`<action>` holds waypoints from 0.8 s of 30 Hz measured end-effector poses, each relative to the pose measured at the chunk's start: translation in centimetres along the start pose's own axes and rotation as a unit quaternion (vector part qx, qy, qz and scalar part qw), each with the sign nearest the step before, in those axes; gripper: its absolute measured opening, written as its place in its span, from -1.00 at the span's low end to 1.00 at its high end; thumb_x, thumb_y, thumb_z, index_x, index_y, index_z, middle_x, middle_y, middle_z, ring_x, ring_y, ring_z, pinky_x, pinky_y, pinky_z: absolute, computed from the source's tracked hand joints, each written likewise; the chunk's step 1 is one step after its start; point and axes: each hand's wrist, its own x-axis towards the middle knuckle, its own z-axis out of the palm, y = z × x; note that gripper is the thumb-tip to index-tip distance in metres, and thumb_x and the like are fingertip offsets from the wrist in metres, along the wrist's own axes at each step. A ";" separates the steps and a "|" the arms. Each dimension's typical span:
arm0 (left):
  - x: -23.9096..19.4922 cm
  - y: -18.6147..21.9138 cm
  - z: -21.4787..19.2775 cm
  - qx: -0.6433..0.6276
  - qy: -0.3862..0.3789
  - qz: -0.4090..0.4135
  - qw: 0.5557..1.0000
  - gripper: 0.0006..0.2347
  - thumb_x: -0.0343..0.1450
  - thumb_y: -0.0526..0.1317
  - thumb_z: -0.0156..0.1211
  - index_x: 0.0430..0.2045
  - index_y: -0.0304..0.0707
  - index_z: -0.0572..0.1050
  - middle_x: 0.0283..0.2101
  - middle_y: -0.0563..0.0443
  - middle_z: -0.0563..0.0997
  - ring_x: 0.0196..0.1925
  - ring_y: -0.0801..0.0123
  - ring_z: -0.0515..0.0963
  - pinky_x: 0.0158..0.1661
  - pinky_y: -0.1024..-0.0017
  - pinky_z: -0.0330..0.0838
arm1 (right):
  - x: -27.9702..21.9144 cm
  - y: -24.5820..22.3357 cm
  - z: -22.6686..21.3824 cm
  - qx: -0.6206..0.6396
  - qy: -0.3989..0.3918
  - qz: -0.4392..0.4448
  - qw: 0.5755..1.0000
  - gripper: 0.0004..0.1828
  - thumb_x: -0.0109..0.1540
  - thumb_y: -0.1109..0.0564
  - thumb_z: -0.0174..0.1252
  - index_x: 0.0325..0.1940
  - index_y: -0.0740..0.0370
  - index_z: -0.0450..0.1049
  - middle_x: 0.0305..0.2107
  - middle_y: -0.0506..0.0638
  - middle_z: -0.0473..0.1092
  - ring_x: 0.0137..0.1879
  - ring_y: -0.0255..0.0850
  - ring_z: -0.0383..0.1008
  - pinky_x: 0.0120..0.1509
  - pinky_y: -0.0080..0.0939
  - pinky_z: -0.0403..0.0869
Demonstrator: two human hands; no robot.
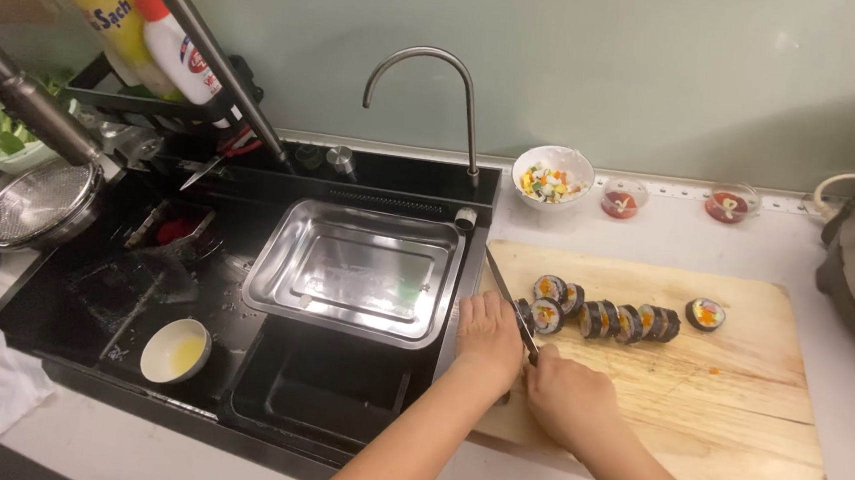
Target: The person slices a gimbap roll on a wooden board using a knife and places the individual pieces into plastic takeout containers containing small sauce cups.
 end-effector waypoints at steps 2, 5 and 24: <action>1.0 0.1 2.3 -0.010 0.014 -0.010 1.000 -0.58 0.37 -0.26 0.04 0.08 -0.61 0.34 0.10 -0.32 0.36 0.18 -0.05 0.27 0.27 0.07 -0.07 | -2.1 0.7 -0.5 -0.018 -0.035 0.019 0.999 -0.61 0.33 -0.19 -0.08 -0.18 0.20 0.31 -0.55 0.12 0.54 -0.37 0.08 0.61 -0.27 0.11 0.56; 1.0 -0.3 2.7 -0.026 0.018 -0.027 0.999 -0.61 0.38 -0.30 0.04 0.07 -0.61 0.36 0.10 -0.29 0.37 0.17 -0.04 0.28 0.28 0.09 -0.05 | -6.1 1.4 -0.5 -0.036 -0.083 0.049 0.995 -0.61 0.33 -0.22 -0.09 -0.16 0.15 0.30 -0.55 0.07 0.55 -0.36 0.04 0.63 -0.23 0.08 0.58; -2.3 -2.3 -5.1 -0.276 -0.023 -0.107 0.955 -0.40 0.30 -0.02 0.40 0.17 -0.35 0.36 0.13 -0.16 0.55 0.19 0.12 0.50 0.22 0.21 0.22 | -7.9 3.5 -0.4 -0.026 -0.075 0.058 0.995 -0.64 0.30 -0.24 -0.09 -0.10 0.05 0.31 -0.62 0.07 0.52 -0.43 0.03 0.62 -0.31 0.07 0.56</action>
